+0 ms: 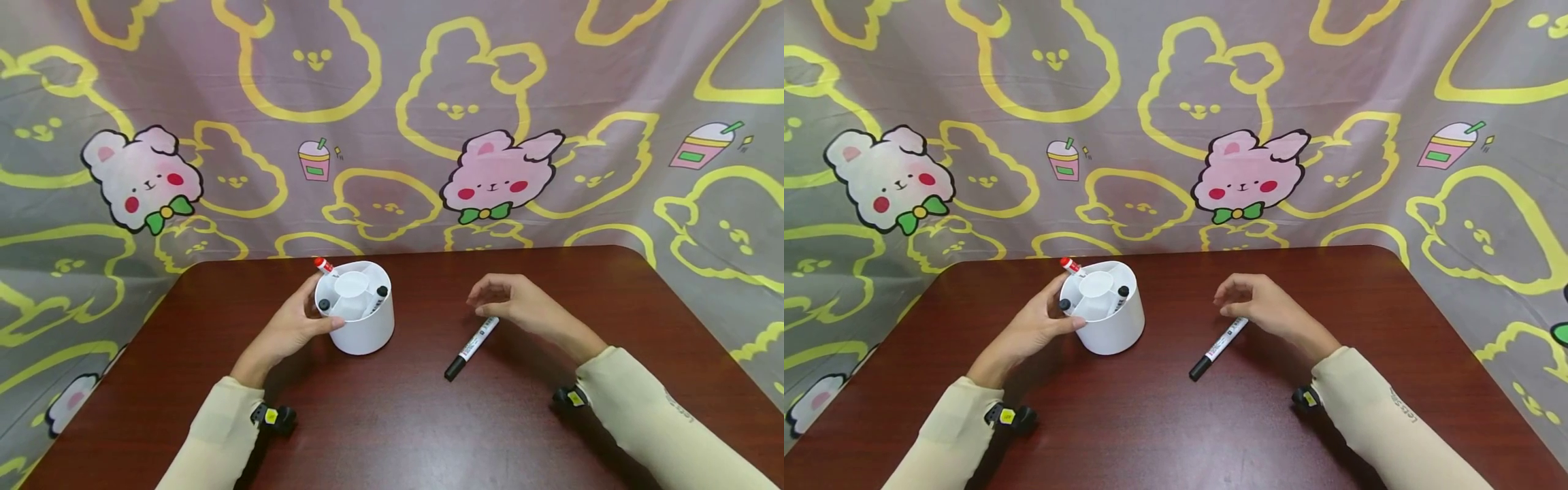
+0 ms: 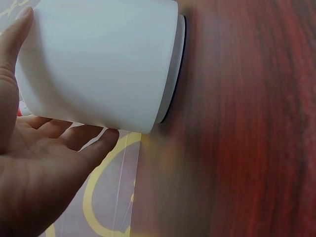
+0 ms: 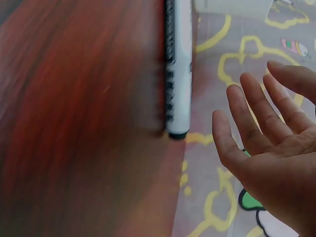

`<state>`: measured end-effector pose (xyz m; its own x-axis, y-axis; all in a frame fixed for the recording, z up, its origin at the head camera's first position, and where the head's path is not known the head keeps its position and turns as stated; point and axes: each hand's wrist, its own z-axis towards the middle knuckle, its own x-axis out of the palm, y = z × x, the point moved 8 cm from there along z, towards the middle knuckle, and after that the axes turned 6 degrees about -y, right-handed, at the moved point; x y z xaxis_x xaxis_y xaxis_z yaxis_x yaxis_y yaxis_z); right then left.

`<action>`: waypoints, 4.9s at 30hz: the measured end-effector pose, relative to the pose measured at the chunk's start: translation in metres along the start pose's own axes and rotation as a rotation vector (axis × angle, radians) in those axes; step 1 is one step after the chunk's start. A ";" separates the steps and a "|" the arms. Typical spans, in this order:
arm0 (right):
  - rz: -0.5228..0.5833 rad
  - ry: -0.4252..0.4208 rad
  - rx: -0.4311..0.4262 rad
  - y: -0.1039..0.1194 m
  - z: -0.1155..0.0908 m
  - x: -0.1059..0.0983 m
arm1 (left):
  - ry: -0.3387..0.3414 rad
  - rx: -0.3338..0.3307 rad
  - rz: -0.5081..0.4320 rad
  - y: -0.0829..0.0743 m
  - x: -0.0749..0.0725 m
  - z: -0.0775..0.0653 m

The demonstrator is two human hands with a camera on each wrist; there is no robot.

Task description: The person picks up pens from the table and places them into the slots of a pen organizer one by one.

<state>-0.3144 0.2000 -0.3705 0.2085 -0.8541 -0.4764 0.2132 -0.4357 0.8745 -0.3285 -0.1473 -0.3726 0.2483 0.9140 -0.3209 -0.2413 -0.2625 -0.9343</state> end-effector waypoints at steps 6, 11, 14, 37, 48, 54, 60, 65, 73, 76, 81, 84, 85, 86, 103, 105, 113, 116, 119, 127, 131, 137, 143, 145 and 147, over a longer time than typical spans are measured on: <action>-0.006 0.032 0.015 -0.016 -0.004 -0.007 | -0.007 0.003 0.015 0.000 0.000 0.000; -0.017 0.042 0.043 -0.026 -0.007 -0.010 | -0.010 -0.001 0.015 0.000 0.000 0.000; -0.010 0.048 0.056 -0.029 -0.008 -0.011 | -0.007 -0.005 0.017 0.001 -0.001 0.000; -0.193 0.136 -0.060 -0.031 -0.004 0.009 | -0.008 -0.002 0.017 0.003 -0.002 0.000; -0.210 0.144 -0.069 -0.031 -0.005 0.009 | -0.004 -0.015 0.019 0.004 -0.001 -0.001; -0.191 0.136 -0.025 -0.034 -0.006 0.005 | -0.001 -0.021 0.015 0.004 -0.001 -0.001; -0.093 0.124 0.046 -0.034 -0.006 0.002 | 0.005 -0.015 -0.003 0.003 -0.001 -0.001; 0.012 0.101 0.090 -0.033 -0.006 0.000 | 0.007 -0.018 -0.002 0.004 -0.001 -0.001; 0.162 0.052 0.091 -0.027 -0.006 -0.002 | 0.019 -0.033 0.001 0.006 -0.005 -0.002; 0.208 0.036 0.081 -0.025 -0.004 -0.002 | 0.031 -0.044 -0.009 0.007 -0.007 -0.003; 0.264 0.006 0.056 -0.021 -0.001 -0.004 | 0.048 -0.046 -0.025 0.007 -0.007 -0.005; 0.291 -0.008 0.055 -0.016 -0.001 -0.005 | 0.050 -0.041 -0.023 0.008 -0.008 -0.005; 0.302 -0.009 0.056 -0.015 -0.001 -0.005 | 0.051 -0.039 -0.023 0.008 -0.008 -0.005; 0.319 -0.009 0.058 -0.013 -0.001 -0.005 | 0.053 -0.036 -0.024 0.008 -0.008 -0.005; 0.483 -0.002 0.056 0.007 0.002 0.001 | 0.064 -0.024 -0.046 0.006 -0.010 -0.005; 0.493 -0.013 0.060 0.009 0.003 0.002 | 0.065 -0.025 -0.054 0.007 -0.010 -0.006; 0.542 -0.067 0.045 0.016 0.007 0.003 | 0.061 -0.028 -0.066 0.006 -0.009 -0.006; 0.567 -0.095 0.032 0.020 0.010 0.003 | 0.061 -0.034 -0.068 0.005 -0.007 -0.005; 0.595 -0.116 0.023 0.024 0.011 0.005 | 0.060 -0.031 -0.065 0.005 -0.005 -0.004; 0.643 -0.155 -0.006 0.041 0.016 0.010 | 0.053 -0.020 -0.042 0.004 0.002 0.001; 0.677 -0.180 -0.033 0.055 0.020 0.012 | 0.046 -0.004 -0.038 0.004 0.003 0.002; 0.738 -0.220 -0.095 0.072 0.026 0.015 | 0.035 0.021 -0.038 0.006 0.002 0.003; 0.794 -0.260 -0.112 0.081 0.031 0.019 | 0.015 0.027 -0.011 0.006 0.001 0.004; 0.789 -0.276 -0.116 0.084 0.032 0.020 | 0.014 0.032 -0.002 0.006 0.002 0.004; 0.782 -0.288 -0.121 0.087 0.033 0.021 | 0.013 0.030 0.008 0.006 0.002 0.004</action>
<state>-0.3234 0.1348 -0.3015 0.0909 -0.9433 0.3192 0.2126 0.3315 0.9192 -0.3328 -0.1461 -0.3780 0.2586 0.9075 -0.3309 -0.2717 -0.2604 -0.9265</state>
